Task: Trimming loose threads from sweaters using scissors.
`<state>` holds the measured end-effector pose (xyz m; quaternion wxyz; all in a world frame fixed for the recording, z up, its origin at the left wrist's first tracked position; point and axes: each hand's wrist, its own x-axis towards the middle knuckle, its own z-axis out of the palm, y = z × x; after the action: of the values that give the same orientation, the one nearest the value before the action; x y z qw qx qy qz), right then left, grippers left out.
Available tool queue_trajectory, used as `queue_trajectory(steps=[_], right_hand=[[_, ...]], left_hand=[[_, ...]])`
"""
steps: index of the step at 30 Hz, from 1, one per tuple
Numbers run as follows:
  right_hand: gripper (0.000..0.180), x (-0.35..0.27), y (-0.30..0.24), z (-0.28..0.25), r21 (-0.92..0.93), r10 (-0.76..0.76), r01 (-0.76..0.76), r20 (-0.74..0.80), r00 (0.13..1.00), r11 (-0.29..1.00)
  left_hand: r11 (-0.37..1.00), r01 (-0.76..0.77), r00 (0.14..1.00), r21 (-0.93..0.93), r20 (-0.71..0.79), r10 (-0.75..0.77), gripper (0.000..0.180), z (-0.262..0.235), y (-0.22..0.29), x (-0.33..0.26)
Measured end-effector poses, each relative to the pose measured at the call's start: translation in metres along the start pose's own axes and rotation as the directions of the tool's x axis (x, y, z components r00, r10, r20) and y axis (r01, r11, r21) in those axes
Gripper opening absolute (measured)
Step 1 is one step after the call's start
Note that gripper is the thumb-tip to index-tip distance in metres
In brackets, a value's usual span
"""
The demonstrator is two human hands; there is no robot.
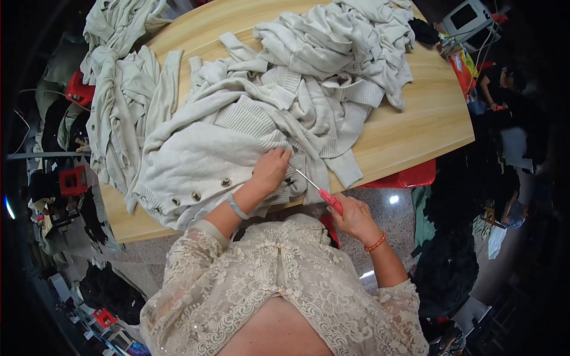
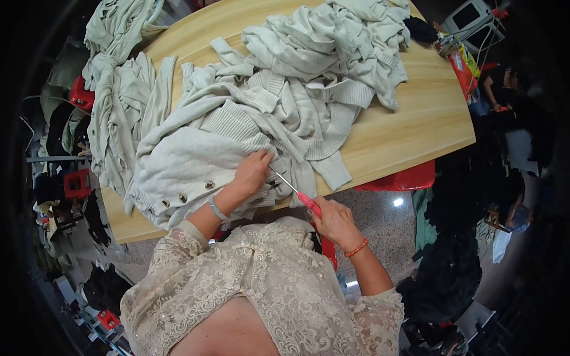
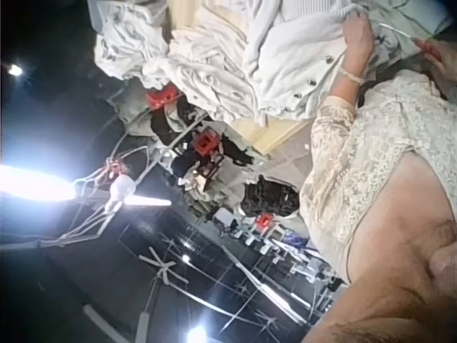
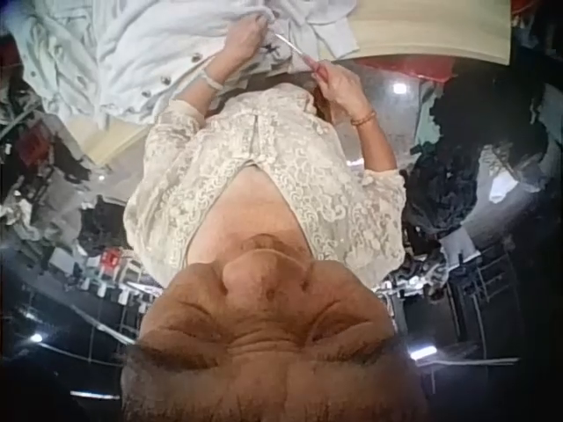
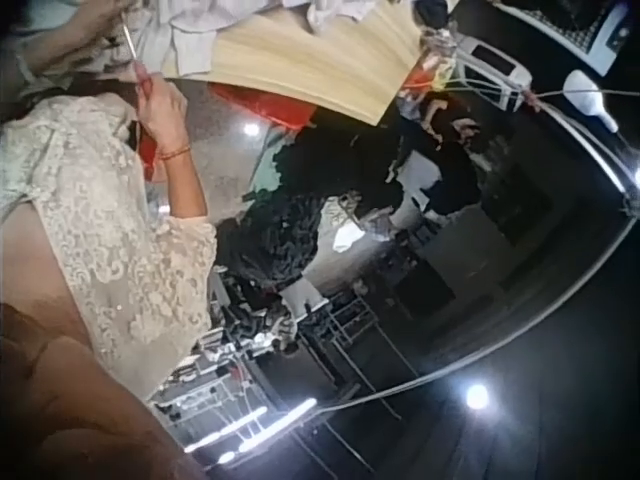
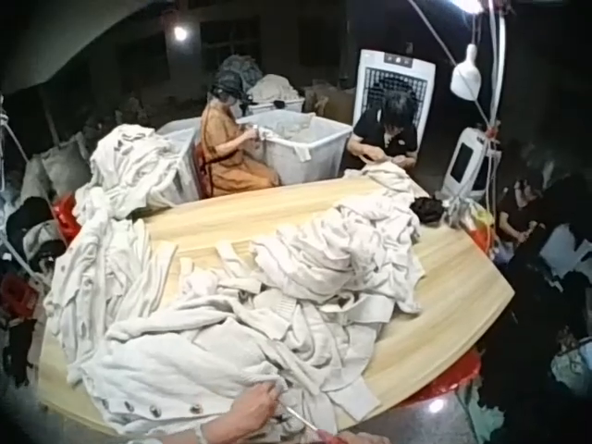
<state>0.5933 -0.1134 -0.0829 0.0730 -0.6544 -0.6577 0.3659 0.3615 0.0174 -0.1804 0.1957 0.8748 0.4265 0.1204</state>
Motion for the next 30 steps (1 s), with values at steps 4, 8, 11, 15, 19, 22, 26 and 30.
queue_trajectory(steps=[4,8,11,15,19,22,26,30], right_hand=[[0.024,-0.001,0.003,0.001,-0.081,0.040,-0.038,0.023,0.999,0.996],[0.027,-0.002,-0.002,-0.003,-0.102,0.063,-0.056,0.066,0.996,0.993],[0.029,0.004,0.000,-0.006,-0.081,0.027,-0.021,0.078,0.997,0.997],[0.032,0.035,0.015,-0.014,-0.016,0.002,-0.003,-0.060,0.998,1.000],[0.039,0.101,0.040,-0.052,-0.121,0.062,-0.107,-0.325,0.944,0.987],[0.034,0.162,0.021,-0.101,0.056,0.011,0.028,-0.599,0.801,0.998],[0.031,0.246,0.004,-0.140,-0.069,-0.097,0.068,-0.718,0.689,0.995],[0.037,0.307,0.006,-0.135,-0.172,-0.086,-0.054,-0.714,0.695,0.984]], left_hand=[[0.994,0.102,0.990,0.028,0.093,-0.104,0.012,0.025,-0.012,0.006],[0.952,0.178,0.981,-0.249,0.118,-0.152,0.011,0.011,-0.015,0.014],[0.798,0.246,0.969,-0.550,0.146,-0.198,0.012,0.005,-0.025,0.014],[0.298,0.472,0.876,-0.830,0.404,-0.265,0.013,0.002,-0.036,0.004],[0.457,0.368,0.925,-0.810,0.269,-0.268,0.024,-0.008,-0.008,-0.008],[0.580,0.349,0.934,-0.736,0.223,-0.280,0.032,-0.041,0.013,-0.017],[0.643,0.337,0.940,-0.688,0.208,-0.271,0.034,-0.061,0.014,-0.029],[0.674,0.303,0.950,-0.674,0.158,-0.270,0.031,-0.081,0.019,-0.034]])
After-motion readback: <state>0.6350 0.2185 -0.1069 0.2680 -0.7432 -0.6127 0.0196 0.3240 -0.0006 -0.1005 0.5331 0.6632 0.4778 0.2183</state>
